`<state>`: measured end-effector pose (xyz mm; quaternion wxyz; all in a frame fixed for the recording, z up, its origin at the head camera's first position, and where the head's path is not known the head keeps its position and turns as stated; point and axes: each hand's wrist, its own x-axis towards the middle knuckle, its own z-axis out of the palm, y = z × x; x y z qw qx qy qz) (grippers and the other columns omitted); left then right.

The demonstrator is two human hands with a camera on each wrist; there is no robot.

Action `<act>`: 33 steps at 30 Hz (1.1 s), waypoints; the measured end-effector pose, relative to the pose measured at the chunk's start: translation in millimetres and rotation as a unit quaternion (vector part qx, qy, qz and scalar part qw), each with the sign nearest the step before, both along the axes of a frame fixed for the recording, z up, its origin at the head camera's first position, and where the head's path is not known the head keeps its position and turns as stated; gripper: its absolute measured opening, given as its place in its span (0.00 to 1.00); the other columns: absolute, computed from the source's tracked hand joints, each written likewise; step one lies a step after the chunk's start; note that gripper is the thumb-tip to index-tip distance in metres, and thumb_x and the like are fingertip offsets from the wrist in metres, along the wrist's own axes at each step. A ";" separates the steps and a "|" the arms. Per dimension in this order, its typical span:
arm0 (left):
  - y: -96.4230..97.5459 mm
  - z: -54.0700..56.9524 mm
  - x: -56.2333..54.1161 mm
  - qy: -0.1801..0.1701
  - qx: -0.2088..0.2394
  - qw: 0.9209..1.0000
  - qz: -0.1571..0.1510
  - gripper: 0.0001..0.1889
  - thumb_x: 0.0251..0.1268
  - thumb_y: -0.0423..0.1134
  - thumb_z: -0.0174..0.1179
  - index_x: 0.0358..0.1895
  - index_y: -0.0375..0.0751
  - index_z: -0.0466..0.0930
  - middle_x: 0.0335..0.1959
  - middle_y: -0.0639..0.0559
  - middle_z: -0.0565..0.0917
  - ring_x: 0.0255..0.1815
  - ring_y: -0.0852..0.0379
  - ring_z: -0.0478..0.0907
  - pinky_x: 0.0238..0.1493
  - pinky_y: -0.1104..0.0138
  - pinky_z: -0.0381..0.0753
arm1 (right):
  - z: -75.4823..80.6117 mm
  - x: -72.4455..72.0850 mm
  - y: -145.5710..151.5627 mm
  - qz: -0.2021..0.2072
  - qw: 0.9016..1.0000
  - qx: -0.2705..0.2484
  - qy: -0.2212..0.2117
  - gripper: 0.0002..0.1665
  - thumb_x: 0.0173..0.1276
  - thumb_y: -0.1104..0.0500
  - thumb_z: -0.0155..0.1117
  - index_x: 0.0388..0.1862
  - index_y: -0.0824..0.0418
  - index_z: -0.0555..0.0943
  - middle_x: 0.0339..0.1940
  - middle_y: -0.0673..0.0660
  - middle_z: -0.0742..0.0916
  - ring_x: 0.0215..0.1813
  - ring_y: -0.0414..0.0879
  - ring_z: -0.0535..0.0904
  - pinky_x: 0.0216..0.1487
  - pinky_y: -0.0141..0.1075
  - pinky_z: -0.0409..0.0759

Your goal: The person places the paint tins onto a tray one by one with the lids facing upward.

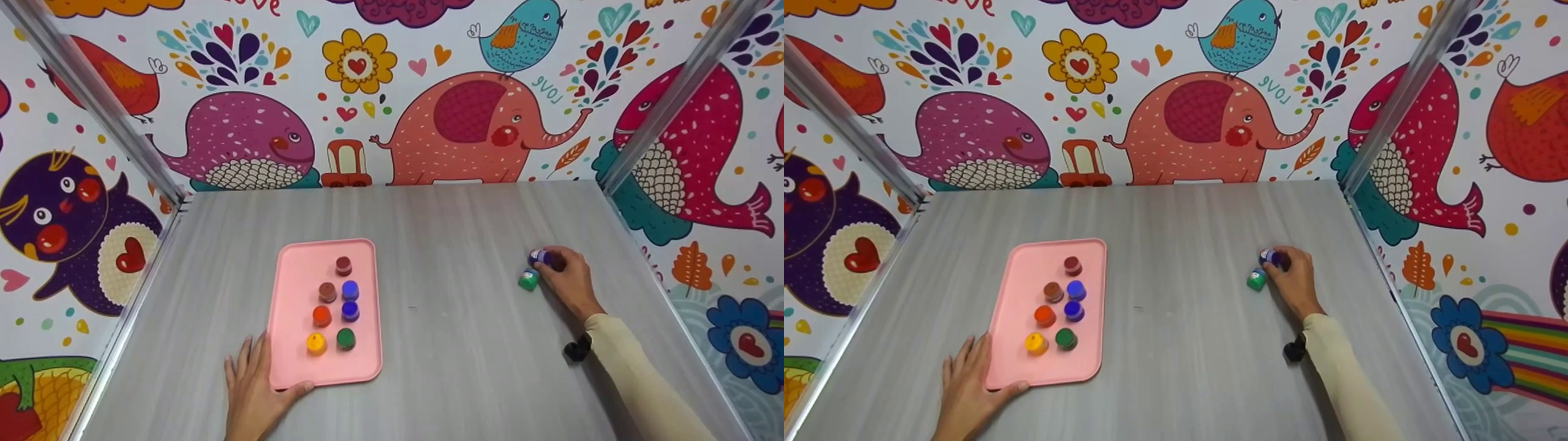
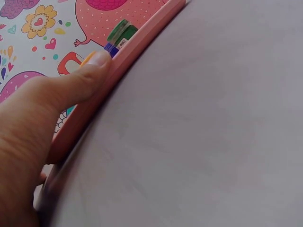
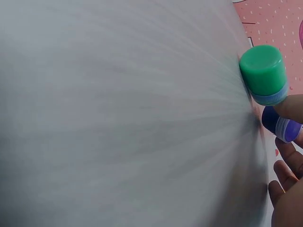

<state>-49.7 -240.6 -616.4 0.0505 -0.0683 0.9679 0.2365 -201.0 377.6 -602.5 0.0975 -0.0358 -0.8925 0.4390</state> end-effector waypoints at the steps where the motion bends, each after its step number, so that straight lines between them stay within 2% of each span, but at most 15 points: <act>1: -0.2 -0.3 -0.2 -0.001 0.001 1.000 0.000 0.78 0.46 0.84 0.73 0.88 0.27 0.52 0.86 0.24 0.57 0.88 0.23 0.42 0.82 0.29 0.20 | 0.7 0.2 0.3 0.001 1.000 0.000 -0.004 0.24 0.82 0.58 0.71 0.70 0.67 0.80 0.67 0.68 0.83 0.67 0.58 0.75 0.72 0.50 0.75; 6: 0.0 0.0 -0.4 -0.005 0.004 1.000 0.003 0.79 0.45 0.84 0.73 0.87 0.27 0.52 0.86 0.24 0.57 0.88 0.23 0.42 0.82 0.29 0.19 | 2.9 0.4 0.9 0.003 1.000 -0.005 -0.018 0.25 0.83 0.55 0.70 0.72 0.65 0.79 0.66 0.67 0.82 0.66 0.57 0.76 0.68 0.37 0.75; 8: 0.3 0.3 -0.6 -0.006 0.005 1.000 0.004 0.79 0.45 0.85 0.73 0.87 0.27 0.52 0.86 0.24 0.57 0.88 0.23 0.42 0.82 0.29 0.19 | 3.5 0.3 0.3 0.004 1.000 -0.009 -0.021 0.25 0.83 0.55 0.70 0.72 0.65 0.79 0.66 0.67 0.82 0.66 0.56 0.76 0.68 0.36 0.75; 10: 0.4 0.3 -0.9 -0.008 0.006 1.000 0.004 0.79 0.45 0.85 0.72 0.87 0.27 0.52 0.86 0.24 0.57 0.88 0.23 0.42 0.82 0.29 0.19 | 3.8 0.0 -0.8 0.005 1.000 -0.009 -0.022 0.25 0.83 0.55 0.69 0.72 0.65 0.79 0.66 0.67 0.82 0.66 0.56 0.77 0.69 0.40 0.76; 13: 0.3 0.3 -0.8 -0.010 0.007 1.000 0.004 0.79 0.45 0.85 0.72 0.88 0.27 0.51 0.87 0.25 0.57 0.88 0.23 0.41 0.82 0.29 0.19 | 5.2 -0.6 -3.9 0.007 1.000 -0.016 -0.026 0.26 0.83 0.55 0.69 0.73 0.65 0.79 0.67 0.67 0.81 0.67 0.58 0.77 0.74 0.51 0.77; 16: 0.1 0.3 -0.4 -0.006 0.006 1.000 0.003 0.79 0.45 0.84 0.73 0.88 0.28 0.52 0.86 0.25 0.57 0.88 0.23 0.42 0.82 0.29 0.20 | 7.3 -1.5 -7.2 0.013 0.999 -0.025 -0.032 0.28 0.83 0.53 0.69 0.74 0.65 0.77 0.68 0.68 0.80 0.69 0.60 0.77 0.78 0.61 0.74; 19: -0.1 0.3 -0.2 -0.001 0.005 1.000 0.000 0.78 0.46 0.84 0.73 0.88 0.28 0.51 0.86 0.25 0.57 0.88 0.23 0.42 0.83 0.28 0.21 | 10.0 -2.5 -11.1 0.016 0.999 -0.040 -0.034 0.28 0.83 0.54 0.70 0.74 0.65 0.77 0.70 0.68 0.79 0.71 0.61 0.75 0.80 0.64 0.71; 22: -0.7 0.5 0.6 0.003 0.004 1.000 -0.005 0.77 0.47 0.83 0.72 0.88 0.28 0.51 0.86 0.25 0.58 0.88 0.24 0.42 0.83 0.28 0.21 | 11.1 -4.1 -14.9 0.011 0.999 -0.039 -0.017 0.27 0.81 0.57 0.73 0.72 0.68 0.79 0.69 0.70 0.80 0.71 0.63 0.75 0.79 0.65 0.71; 27: -1.1 0.0 1.5 0.005 0.005 1.000 -0.007 0.77 0.48 0.83 0.72 0.88 0.28 0.52 0.86 0.25 0.57 0.89 0.24 0.41 0.82 0.29 0.20 | 9.5 -6.6 -20.5 0.005 1.000 -0.024 0.006 0.25 0.78 0.60 0.75 0.68 0.70 0.82 0.65 0.70 0.83 0.69 0.62 0.77 0.74 0.56 0.74; 33: -0.5 -1.0 0.5 -0.004 0.011 1.000 -0.003 0.78 0.47 0.84 0.72 0.88 0.28 0.51 0.87 0.25 0.56 0.88 0.23 0.40 0.82 0.29 0.18 | 7.3 -5.9 -24.9 0.013 1.000 -0.021 -0.006 0.24 0.78 0.58 0.75 0.66 0.68 0.82 0.63 0.66 0.82 0.68 0.58 0.79 0.66 0.31 0.73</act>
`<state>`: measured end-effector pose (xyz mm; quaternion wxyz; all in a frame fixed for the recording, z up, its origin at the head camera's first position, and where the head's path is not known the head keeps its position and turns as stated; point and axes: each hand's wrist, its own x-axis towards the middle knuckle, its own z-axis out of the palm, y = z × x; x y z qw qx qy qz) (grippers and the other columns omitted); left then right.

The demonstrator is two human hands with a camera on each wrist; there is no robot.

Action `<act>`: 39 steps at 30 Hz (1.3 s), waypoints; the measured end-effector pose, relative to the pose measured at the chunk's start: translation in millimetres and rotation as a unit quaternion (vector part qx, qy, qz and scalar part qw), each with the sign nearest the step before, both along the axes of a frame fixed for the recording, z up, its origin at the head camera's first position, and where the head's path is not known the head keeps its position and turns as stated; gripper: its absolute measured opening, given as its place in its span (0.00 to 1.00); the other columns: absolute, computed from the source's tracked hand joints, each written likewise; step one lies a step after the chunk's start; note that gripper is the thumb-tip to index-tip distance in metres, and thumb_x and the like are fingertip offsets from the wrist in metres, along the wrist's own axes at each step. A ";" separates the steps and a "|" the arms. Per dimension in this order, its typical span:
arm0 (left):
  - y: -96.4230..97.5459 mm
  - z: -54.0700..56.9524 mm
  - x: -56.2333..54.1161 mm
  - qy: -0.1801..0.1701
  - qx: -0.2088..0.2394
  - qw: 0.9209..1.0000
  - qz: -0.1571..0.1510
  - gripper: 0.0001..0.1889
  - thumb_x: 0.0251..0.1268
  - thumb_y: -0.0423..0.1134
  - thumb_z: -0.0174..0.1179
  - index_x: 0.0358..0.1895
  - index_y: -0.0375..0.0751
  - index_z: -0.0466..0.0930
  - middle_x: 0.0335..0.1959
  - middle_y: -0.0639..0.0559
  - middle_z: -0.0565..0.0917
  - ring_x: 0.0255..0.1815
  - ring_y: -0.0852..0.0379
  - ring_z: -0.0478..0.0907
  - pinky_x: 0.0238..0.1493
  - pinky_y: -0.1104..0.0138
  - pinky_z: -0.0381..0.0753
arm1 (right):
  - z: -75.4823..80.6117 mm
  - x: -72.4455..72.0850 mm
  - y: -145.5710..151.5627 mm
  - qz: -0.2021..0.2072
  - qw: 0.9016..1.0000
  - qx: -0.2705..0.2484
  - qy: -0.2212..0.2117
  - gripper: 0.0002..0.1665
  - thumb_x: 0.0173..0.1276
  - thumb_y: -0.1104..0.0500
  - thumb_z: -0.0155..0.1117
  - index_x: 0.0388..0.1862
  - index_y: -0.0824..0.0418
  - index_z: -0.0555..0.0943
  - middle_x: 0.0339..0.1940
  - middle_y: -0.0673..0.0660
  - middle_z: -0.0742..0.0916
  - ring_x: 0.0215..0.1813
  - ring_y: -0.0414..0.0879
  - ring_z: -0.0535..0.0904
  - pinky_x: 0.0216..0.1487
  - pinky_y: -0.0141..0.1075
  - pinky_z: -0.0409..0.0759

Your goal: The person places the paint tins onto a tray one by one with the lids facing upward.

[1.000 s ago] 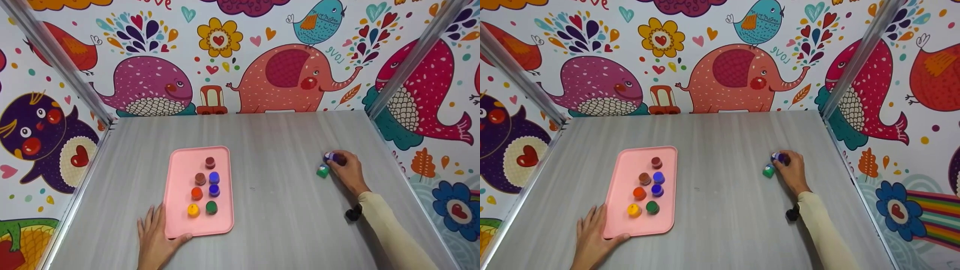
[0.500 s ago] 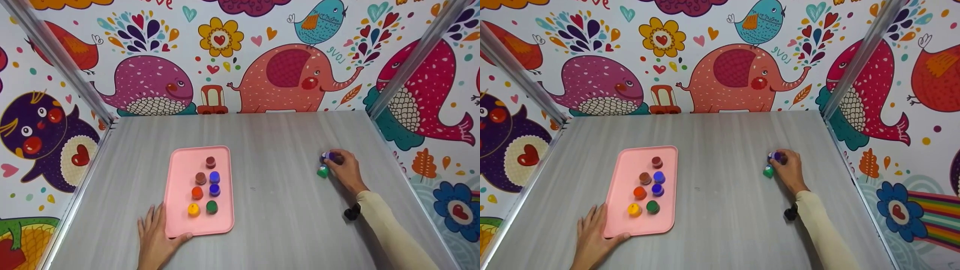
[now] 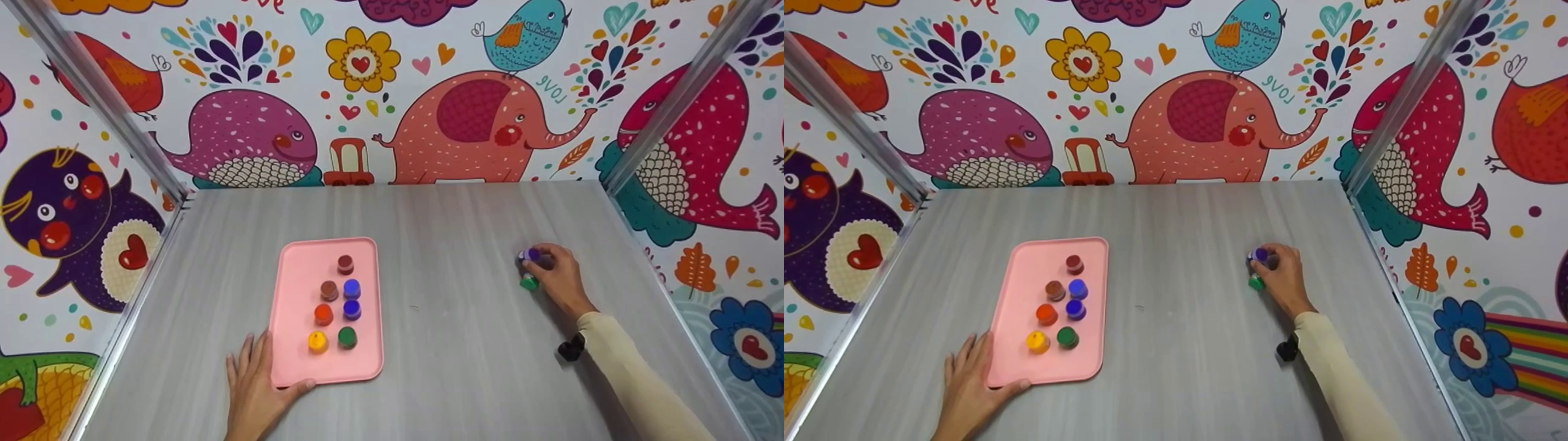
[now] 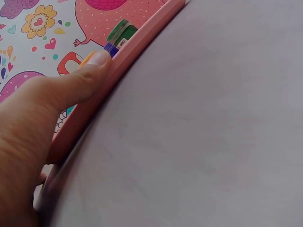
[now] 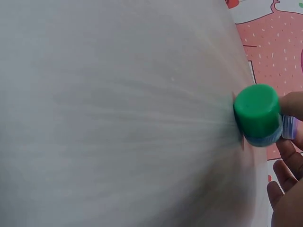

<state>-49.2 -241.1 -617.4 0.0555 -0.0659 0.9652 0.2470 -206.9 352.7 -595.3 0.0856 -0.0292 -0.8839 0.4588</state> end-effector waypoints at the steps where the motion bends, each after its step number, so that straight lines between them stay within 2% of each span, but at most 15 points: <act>1: 0.2 0.1 0.1 0.000 0.001 1.000 0.000 0.78 0.47 0.84 0.72 0.88 0.28 0.51 0.87 0.25 0.56 0.88 0.23 0.40 0.82 0.29 0.18 | 0.0 0.2 -0.6 0.002 1.000 -0.001 -0.001 0.24 0.78 0.58 0.75 0.67 0.68 0.81 0.63 0.67 0.82 0.68 0.58 0.79 0.64 0.28 0.72; 3: 0.1 -0.1 -0.1 -0.001 0.002 1.000 0.001 0.78 0.47 0.84 0.72 0.88 0.29 0.50 0.87 0.25 0.56 0.89 0.23 0.40 0.82 0.28 0.18 | 0.5 0.4 -2.2 0.004 1.000 -0.004 -0.004 0.24 0.79 0.58 0.75 0.67 0.68 0.81 0.64 0.67 0.81 0.68 0.59 0.80 0.62 0.24 0.71; 5: -0.2 -0.3 -0.3 -0.001 0.004 1.000 0.001 0.78 0.47 0.84 0.73 0.88 0.29 0.50 0.87 0.26 0.56 0.89 0.23 0.40 0.82 0.28 0.18 | 1.7 0.3 -3.8 0.007 1.000 -0.005 -0.006 0.25 0.79 0.57 0.75 0.67 0.68 0.81 0.65 0.67 0.81 0.68 0.59 0.79 0.64 0.28 0.73; 7: -0.4 -0.5 -0.6 0.000 0.005 1.000 0.001 0.78 0.47 0.84 0.73 0.88 0.29 0.50 0.87 0.26 0.56 0.89 0.23 0.40 0.82 0.28 0.19 | 3.5 0.0 -6.0 0.010 1.000 -0.009 -0.007 0.25 0.79 0.57 0.75 0.67 0.68 0.81 0.65 0.67 0.81 0.69 0.60 0.78 0.71 0.39 0.76; 10: -0.9 -0.5 -0.6 0.004 0.004 1.000 0.000 0.78 0.47 0.83 0.73 0.88 0.29 0.50 0.87 0.25 0.56 0.89 0.23 0.40 0.82 0.28 0.20 | 5.7 -0.5 -10.2 0.018 1.000 -0.011 0.002 0.24 0.78 0.57 0.76 0.66 0.68 0.83 0.64 0.67 0.82 0.70 0.60 0.76 0.77 0.57 0.73; 12: -1.1 -0.5 -0.4 0.006 0.003 1.000 -0.001 0.78 0.47 0.83 0.73 0.88 0.29 0.50 0.87 0.25 0.57 0.88 0.23 0.41 0.82 0.27 0.21 | 6.3 -0.8 -13.7 0.023 1.000 -0.009 0.010 0.23 0.78 0.58 0.76 0.65 0.68 0.83 0.63 0.67 0.83 0.69 0.60 0.75 0.78 0.62 0.70; 20: -1.5 -0.8 0.9 0.023 0.006 1.000 -0.004 0.77 0.47 0.82 0.74 0.88 0.29 0.51 0.86 0.25 0.58 0.88 0.23 0.42 0.82 0.27 0.22 | 7.5 -3.4 -30.2 0.051 0.997 0.031 0.057 0.21 0.71 0.63 0.80 0.60 0.69 0.86 0.58 0.66 0.87 0.66 0.59 0.76 0.69 0.53 0.72; 26: -1.0 -0.6 0.6 0.015 0.004 1.000 0.002 0.79 0.44 0.85 0.73 0.89 0.30 0.50 0.87 0.27 0.57 0.89 0.23 0.41 0.81 0.27 0.20 | 4.2 -4.1 -41.3 0.071 0.993 0.048 0.079 0.22 0.68 0.67 0.82 0.58 0.70 0.87 0.56 0.66 0.89 0.63 0.59 0.77 0.65 0.43 0.72; 34: -1.0 -1.0 0.0 0.013 0.001 1.000 0.000 0.80 0.43 0.86 0.72 0.89 0.30 0.50 0.88 0.27 0.56 0.89 0.24 0.41 0.81 0.27 0.19 | 0.5 -3.5 -55.8 0.092 0.993 0.048 0.060 0.23 0.69 0.67 0.81 0.60 0.69 0.85 0.58 0.67 0.85 0.65 0.61 0.77 0.69 0.56 0.75; 39: -0.8 -1.3 -0.3 0.013 -0.001 1.000 -0.001 0.80 0.43 0.87 0.71 0.89 0.30 0.50 0.88 0.28 0.56 0.89 0.24 0.41 0.81 0.28 0.18 | 1.8 -1.8 -64.6 0.099 0.992 0.059 0.049 0.23 0.70 0.65 0.81 0.61 0.68 0.85 0.59 0.66 0.84 0.64 0.60 0.78 0.68 0.55 0.78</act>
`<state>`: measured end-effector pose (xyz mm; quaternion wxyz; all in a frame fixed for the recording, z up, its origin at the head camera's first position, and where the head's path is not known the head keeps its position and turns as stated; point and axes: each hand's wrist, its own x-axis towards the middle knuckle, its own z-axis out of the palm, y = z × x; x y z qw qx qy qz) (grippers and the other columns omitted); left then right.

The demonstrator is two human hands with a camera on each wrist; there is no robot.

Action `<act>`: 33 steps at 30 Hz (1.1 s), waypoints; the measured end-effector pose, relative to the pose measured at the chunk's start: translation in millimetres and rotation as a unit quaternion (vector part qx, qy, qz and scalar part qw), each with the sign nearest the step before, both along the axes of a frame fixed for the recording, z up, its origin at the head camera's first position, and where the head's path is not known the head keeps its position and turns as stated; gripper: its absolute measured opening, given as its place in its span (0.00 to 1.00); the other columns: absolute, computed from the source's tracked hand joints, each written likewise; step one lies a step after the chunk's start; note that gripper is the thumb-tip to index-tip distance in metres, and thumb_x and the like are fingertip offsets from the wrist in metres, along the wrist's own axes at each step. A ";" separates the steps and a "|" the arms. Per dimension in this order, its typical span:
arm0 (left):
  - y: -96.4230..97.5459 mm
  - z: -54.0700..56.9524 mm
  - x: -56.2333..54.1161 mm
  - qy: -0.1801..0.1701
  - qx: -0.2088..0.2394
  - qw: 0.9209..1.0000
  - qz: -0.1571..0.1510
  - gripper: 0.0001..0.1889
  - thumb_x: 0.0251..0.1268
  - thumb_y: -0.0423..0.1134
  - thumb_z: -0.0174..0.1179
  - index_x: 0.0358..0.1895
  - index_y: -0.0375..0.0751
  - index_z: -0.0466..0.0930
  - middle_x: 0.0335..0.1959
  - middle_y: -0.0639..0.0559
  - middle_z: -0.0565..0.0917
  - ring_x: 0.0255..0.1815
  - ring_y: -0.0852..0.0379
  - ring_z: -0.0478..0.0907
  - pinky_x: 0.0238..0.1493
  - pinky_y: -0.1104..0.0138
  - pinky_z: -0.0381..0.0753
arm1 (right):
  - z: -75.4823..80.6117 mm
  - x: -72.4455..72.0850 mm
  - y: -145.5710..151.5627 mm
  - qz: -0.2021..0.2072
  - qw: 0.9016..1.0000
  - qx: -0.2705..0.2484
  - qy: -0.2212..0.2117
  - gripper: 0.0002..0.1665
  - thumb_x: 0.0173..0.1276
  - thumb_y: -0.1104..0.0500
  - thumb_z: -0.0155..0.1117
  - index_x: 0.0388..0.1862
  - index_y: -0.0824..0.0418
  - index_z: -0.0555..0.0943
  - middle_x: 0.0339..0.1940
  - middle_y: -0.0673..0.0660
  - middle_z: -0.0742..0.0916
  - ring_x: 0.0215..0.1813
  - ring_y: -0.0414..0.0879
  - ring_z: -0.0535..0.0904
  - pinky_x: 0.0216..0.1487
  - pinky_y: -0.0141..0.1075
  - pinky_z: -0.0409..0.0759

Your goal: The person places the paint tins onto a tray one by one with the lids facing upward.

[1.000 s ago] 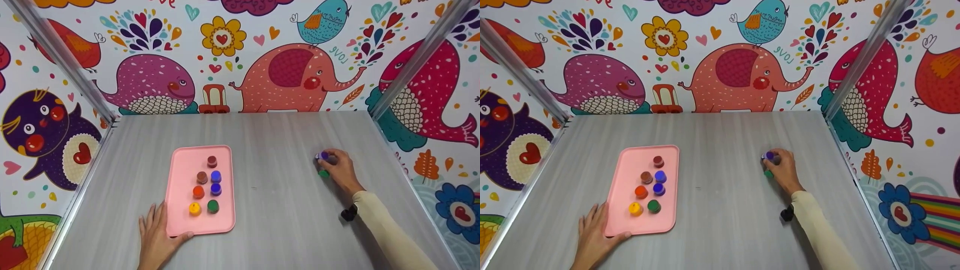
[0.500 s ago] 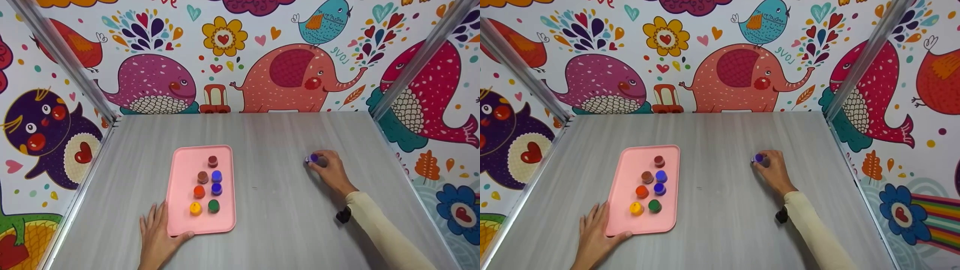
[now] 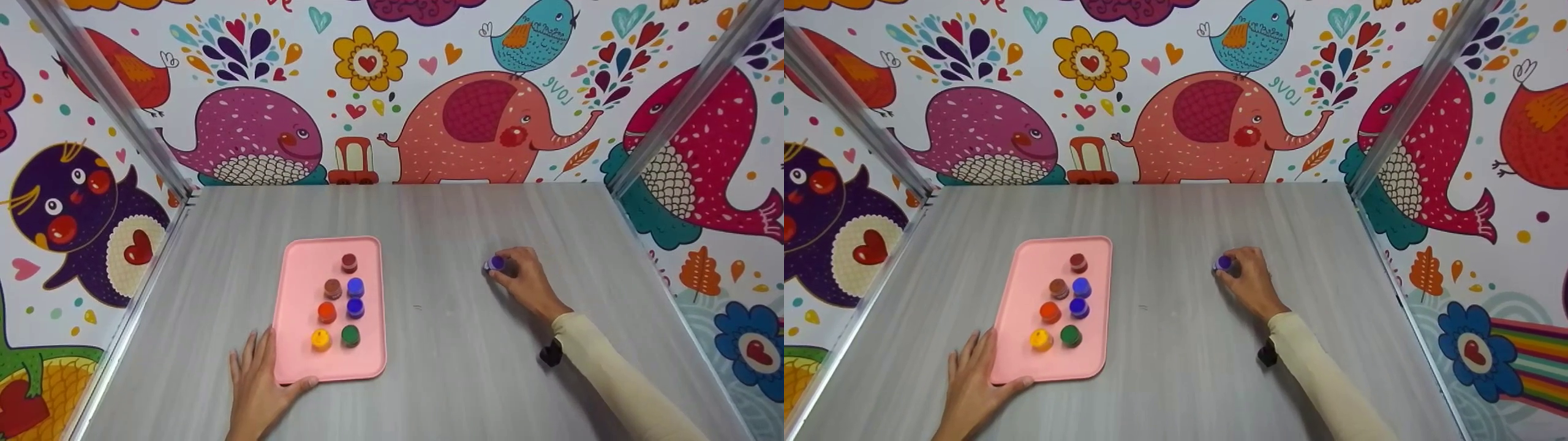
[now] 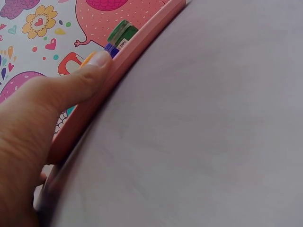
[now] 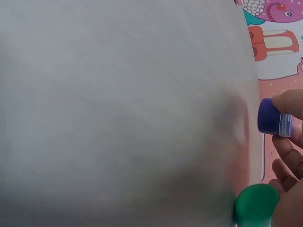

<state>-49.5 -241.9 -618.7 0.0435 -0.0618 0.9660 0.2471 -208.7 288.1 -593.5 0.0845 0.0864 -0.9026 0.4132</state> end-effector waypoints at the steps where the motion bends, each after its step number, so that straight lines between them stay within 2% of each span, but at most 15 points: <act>1: 0.2 -0.2 -0.1 -0.001 0.000 1.000 0.000 0.80 0.43 0.87 0.71 0.89 0.30 0.50 0.88 0.28 0.56 0.89 0.24 0.41 0.81 0.28 0.18 | 0.8 0.3 -2.0 0.002 1.000 0.005 0.002 0.23 0.70 0.65 0.81 0.61 0.68 0.85 0.59 0.66 0.84 0.64 0.60 0.78 0.68 0.55 0.79; 6: 0.1 0.4 0.0 0.001 0.001 1.000 0.003 0.80 0.44 0.86 0.72 0.89 0.30 0.50 0.88 0.27 0.57 0.89 0.24 0.41 0.81 0.29 0.17 | 5.5 0.5 -14.2 0.024 1.000 0.010 0.013 0.22 0.69 0.66 0.81 0.60 0.67 0.87 0.56 0.63 0.86 0.65 0.58 0.76 0.69 0.56 0.78; 13: -0.2 1.4 1.0 -0.002 0.003 1.000 0.004 0.77 0.48 0.83 0.73 0.88 0.28 0.51 0.87 0.25 0.56 0.89 0.23 0.40 0.82 0.29 0.17 | 6.4 1.7 -33.9 0.067 0.998 0.017 0.010 0.20 0.70 0.64 0.81 0.59 0.63 0.87 0.54 0.56 0.88 0.66 0.54 0.75 0.71 0.52 0.76; 17: 0.0 1.0 1.2 -0.005 0.004 1.000 0.004 0.78 0.47 0.83 0.73 0.88 0.28 0.51 0.87 0.25 0.55 0.89 0.23 0.40 0.82 0.29 0.17 | 5.2 1.3 -45.5 0.088 0.996 0.017 0.003 0.19 0.71 0.64 0.81 0.58 0.62 0.88 0.55 0.55 0.88 0.64 0.52 0.75 0.69 0.48 0.78; 24: 1.1 0.5 1.1 -0.004 0.006 1.000 0.005 0.78 0.46 0.84 0.73 0.88 0.28 0.51 0.87 0.26 0.56 0.89 0.23 0.41 0.81 0.28 0.18 | 2.7 -0.2 -63.1 0.111 0.993 0.026 0.002 0.19 0.70 0.64 0.81 0.57 0.62 0.88 0.54 0.54 0.87 0.63 0.51 0.74 0.68 0.47 0.79; 27: 1.9 0.6 0.6 -0.012 0.008 1.000 0.005 0.79 0.45 0.85 0.72 0.88 0.29 0.51 0.88 0.26 0.56 0.89 0.24 0.40 0.81 0.29 0.16 | 4.0 3.0 -70.4 0.125 0.992 0.033 0.003 0.19 0.70 0.63 0.81 0.58 0.60 0.88 0.54 0.52 0.87 0.63 0.49 0.75 0.67 0.46 0.81; 33: 1.1 1.7 0.3 -0.016 0.010 1.000 0.004 0.79 0.46 0.85 0.72 0.89 0.30 0.50 0.88 0.26 0.55 0.89 0.24 0.39 0.81 0.30 0.15 | 12.4 13.6 -91.3 0.180 0.983 0.045 0.011 0.22 0.73 0.59 0.80 0.62 0.62 0.86 0.56 0.51 0.85 0.66 0.49 0.74 0.69 0.46 0.82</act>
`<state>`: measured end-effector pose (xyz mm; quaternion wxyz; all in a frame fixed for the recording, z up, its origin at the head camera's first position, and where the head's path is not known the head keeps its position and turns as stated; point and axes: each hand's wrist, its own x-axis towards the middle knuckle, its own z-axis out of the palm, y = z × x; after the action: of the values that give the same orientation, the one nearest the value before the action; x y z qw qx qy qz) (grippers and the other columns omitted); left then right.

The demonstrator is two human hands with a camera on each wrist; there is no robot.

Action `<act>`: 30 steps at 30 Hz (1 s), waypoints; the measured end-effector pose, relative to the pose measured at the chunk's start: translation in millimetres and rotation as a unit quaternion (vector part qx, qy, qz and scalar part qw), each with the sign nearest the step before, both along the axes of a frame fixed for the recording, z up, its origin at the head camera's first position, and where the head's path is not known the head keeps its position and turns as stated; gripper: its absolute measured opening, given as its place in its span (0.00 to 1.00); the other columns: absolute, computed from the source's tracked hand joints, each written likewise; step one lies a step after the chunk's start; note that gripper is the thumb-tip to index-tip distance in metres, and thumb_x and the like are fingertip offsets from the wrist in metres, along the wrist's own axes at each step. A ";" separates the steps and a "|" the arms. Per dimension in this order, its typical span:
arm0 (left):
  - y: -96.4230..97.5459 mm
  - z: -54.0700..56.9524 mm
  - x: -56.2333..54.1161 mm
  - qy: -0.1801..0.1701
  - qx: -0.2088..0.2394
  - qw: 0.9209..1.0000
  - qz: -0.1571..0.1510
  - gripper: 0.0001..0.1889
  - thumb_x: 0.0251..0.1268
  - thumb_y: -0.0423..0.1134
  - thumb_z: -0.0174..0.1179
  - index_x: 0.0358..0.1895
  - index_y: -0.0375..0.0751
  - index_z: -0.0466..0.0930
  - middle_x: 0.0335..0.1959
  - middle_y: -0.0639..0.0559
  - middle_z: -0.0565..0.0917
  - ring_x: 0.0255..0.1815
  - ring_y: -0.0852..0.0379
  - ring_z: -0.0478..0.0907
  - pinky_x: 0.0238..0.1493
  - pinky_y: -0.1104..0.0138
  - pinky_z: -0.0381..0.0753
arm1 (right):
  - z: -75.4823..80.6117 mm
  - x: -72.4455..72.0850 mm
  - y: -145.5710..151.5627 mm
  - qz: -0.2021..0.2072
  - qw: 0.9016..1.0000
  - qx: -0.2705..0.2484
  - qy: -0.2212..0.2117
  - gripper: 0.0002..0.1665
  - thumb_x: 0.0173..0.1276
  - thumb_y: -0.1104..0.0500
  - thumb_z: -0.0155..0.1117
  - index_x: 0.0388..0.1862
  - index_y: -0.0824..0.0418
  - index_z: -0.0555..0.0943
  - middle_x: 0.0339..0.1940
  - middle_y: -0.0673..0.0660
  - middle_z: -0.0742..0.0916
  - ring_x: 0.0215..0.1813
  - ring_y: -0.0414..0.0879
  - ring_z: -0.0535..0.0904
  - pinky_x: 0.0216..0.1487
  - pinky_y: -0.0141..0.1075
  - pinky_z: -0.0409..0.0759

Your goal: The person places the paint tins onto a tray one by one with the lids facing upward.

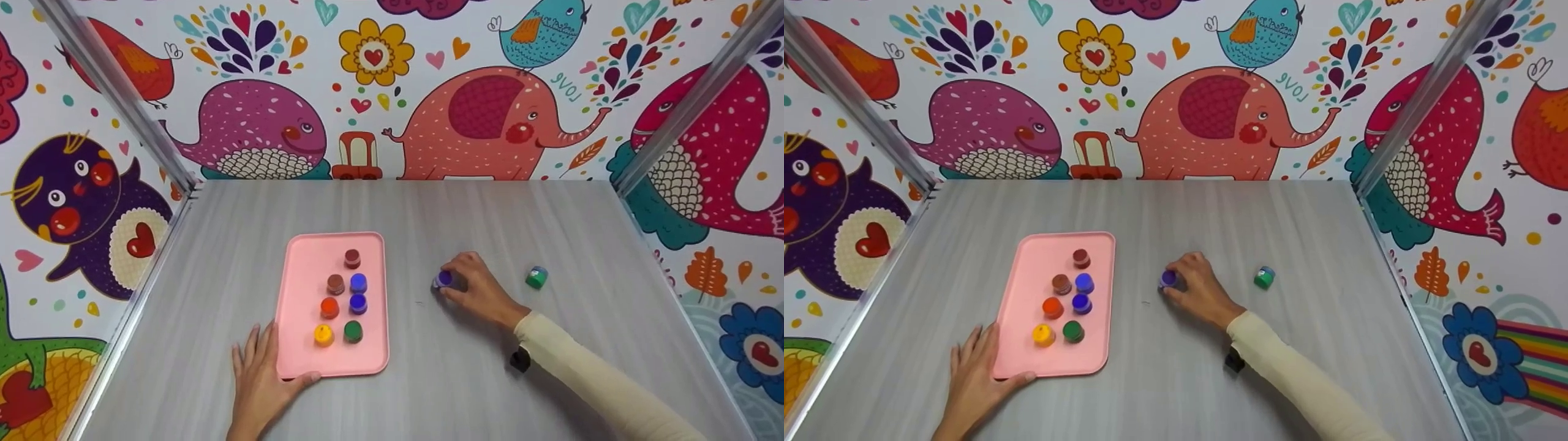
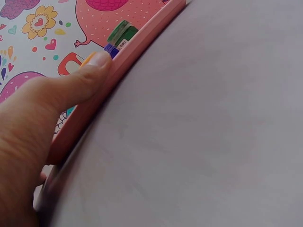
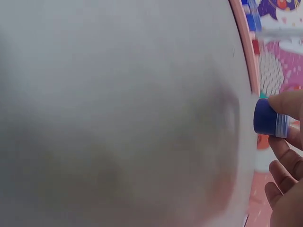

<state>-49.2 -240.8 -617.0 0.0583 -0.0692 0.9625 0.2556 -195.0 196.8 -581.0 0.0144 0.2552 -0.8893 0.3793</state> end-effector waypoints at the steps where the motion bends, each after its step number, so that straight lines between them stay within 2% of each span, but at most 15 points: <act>1: -0.1 0.3 0.0 0.001 0.000 1.000 0.000 0.79 0.46 0.85 0.72 0.89 0.30 0.50 0.88 0.26 0.55 0.89 0.24 0.39 0.81 0.29 0.15 | 1.1 1.8 -4.1 0.008 1.000 0.001 0.001 0.22 0.73 0.59 0.80 0.63 0.62 0.86 0.56 0.51 0.85 0.66 0.49 0.73 0.69 0.46 0.82; 4: 0.5 0.8 0.3 0.005 -0.001 1.000 0.000 0.78 0.46 0.84 0.72 0.89 0.29 0.50 0.88 0.26 0.55 0.89 0.24 0.40 0.81 0.30 0.15 | 3.0 6.7 -15.4 0.032 0.999 0.004 0.011 0.23 0.73 0.59 0.81 0.63 0.63 0.86 0.56 0.51 0.85 0.66 0.49 0.74 0.69 0.45 0.82; 11: 1.5 -0.8 0.4 0.010 -0.005 1.000 0.000 0.78 0.46 0.84 0.72 0.88 0.29 0.51 0.87 0.25 0.56 0.89 0.23 0.40 0.82 0.30 0.17 | 0.8 13.7 -34.5 0.083 0.993 -0.003 0.084 0.23 0.68 0.62 0.84 0.59 0.65 0.87 0.52 0.53 0.86 0.62 0.50 0.75 0.64 0.44 0.81; 20: -0.6 -1.1 1.4 0.022 -0.001 1.000 -0.007 0.77 0.47 0.83 0.73 0.88 0.29 0.50 0.87 0.26 0.57 0.89 0.24 0.41 0.82 0.29 0.18 | 4.1 24.1 -53.2 0.115 0.990 -0.001 0.076 0.23 0.68 0.61 0.84 0.59 0.63 0.87 0.54 0.52 0.85 0.63 0.48 0.74 0.64 0.42 0.81; 30: -1.5 -2.4 1.8 0.018 -0.002 1.000 -0.005 0.78 0.46 0.84 0.72 0.89 0.30 0.50 0.88 0.28 0.56 0.89 0.25 0.41 0.82 0.30 0.17 | 6.0 36.2 -73.7 0.153 0.985 0.009 0.077 0.23 0.70 0.58 0.83 0.60 0.62 0.87 0.54 0.51 0.85 0.63 0.47 0.74 0.65 0.41 0.82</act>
<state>-47.5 -242.3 -619.4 0.0424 -0.0604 0.9642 0.2546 -158.9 123.1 -575.1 0.0218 0.4169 -0.8393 0.3483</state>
